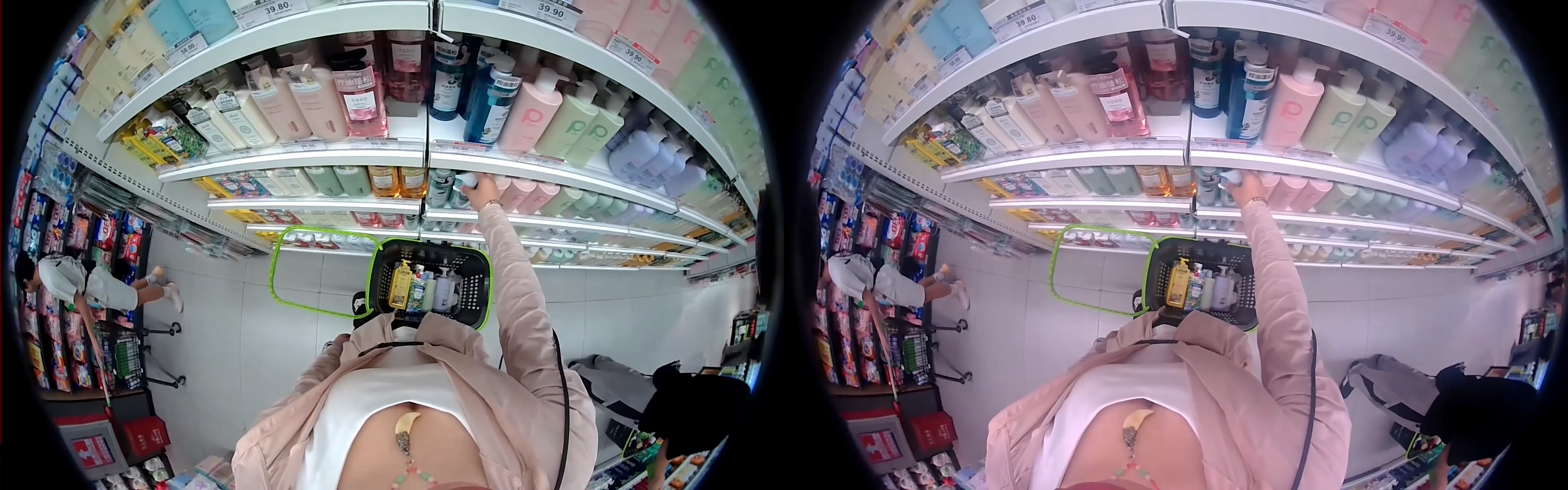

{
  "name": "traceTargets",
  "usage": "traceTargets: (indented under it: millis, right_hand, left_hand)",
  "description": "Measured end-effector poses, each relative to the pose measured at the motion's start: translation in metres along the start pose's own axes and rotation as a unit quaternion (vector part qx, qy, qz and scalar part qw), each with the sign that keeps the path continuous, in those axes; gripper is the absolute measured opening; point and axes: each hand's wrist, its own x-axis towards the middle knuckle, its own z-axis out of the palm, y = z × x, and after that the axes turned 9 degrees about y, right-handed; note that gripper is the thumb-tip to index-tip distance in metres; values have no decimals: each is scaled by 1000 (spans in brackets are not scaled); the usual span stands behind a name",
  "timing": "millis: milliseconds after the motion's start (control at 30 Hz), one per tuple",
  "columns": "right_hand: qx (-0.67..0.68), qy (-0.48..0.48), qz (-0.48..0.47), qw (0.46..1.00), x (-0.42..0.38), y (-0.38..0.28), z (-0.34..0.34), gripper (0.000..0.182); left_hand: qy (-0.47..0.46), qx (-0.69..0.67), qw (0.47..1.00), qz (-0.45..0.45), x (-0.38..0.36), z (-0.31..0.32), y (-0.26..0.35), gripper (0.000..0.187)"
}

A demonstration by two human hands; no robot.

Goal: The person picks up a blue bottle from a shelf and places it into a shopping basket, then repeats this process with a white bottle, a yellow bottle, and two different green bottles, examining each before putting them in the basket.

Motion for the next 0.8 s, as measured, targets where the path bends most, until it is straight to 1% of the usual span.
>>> traceTargets:
  millis: [67,133,200,233,367,433,467,500,533,567,600,667,733,767,800]
  right_hand:
    - [50,21,-30,998,-10,-5,-9,36]
    - [71,17,-27,997,-19,-10,-16,34]
    - [-8,17,-58,998,-31,-19,-28,35]
    - [-34,34,-72,996,-35,-20,-29,35]
    - [-19,69,-92,993,-38,-16,-33,31]
    - [-4,81,-93,992,-37,-32,-44,31]
    - [12,83,-90,992,-37,-41,-52,31]
    - [-3,97,-122,988,-36,-57,-66,32]
    - [-6,97,-121,988,-36,-70,-78,32]
    - [5,95,-136,986,-36,-83,-91,32]
    - [15,94,-152,984,-36,-96,-105,32]
    - [22,97,-153,983,-39,-132,-132,32]
    - [151,42,-110,981,-41,-162,-153,31]
    - [196,41,-134,971,-40,-167,-154,28]
    - [195,41,-130,971,-40,-174,-155,28]
  left_hand:
    - [-15,10,1000,-3,-5,-4,-5,30]
    - [-26,23,999,3,-5,-10,-8,30]
    - [-32,34,999,12,1,-18,-11,29]
    - [-33,40,999,16,5,-23,-11,29]
    - [-21,48,998,47,32,-49,-4,29]
    - [1,99,989,112,53,-66,7,29]
    - [29,157,973,168,63,-75,13,28]
    - [65,207,952,216,73,-86,20,28]
    - [86,154,965,194,77,-97,31,28]
    - [81,-116,987,75,68,-108,49,27]
    - [68,-375,923,-52,61,-129,77,27]
    - [-13,-337,941,20,63,-164,113,37]
    - [-37,-409,909,74,42,-199,172,46]
    - [-64,-452,882,113,17,-226,213,48]
    - [-89,-494,851,152,-8,-251,251,50]
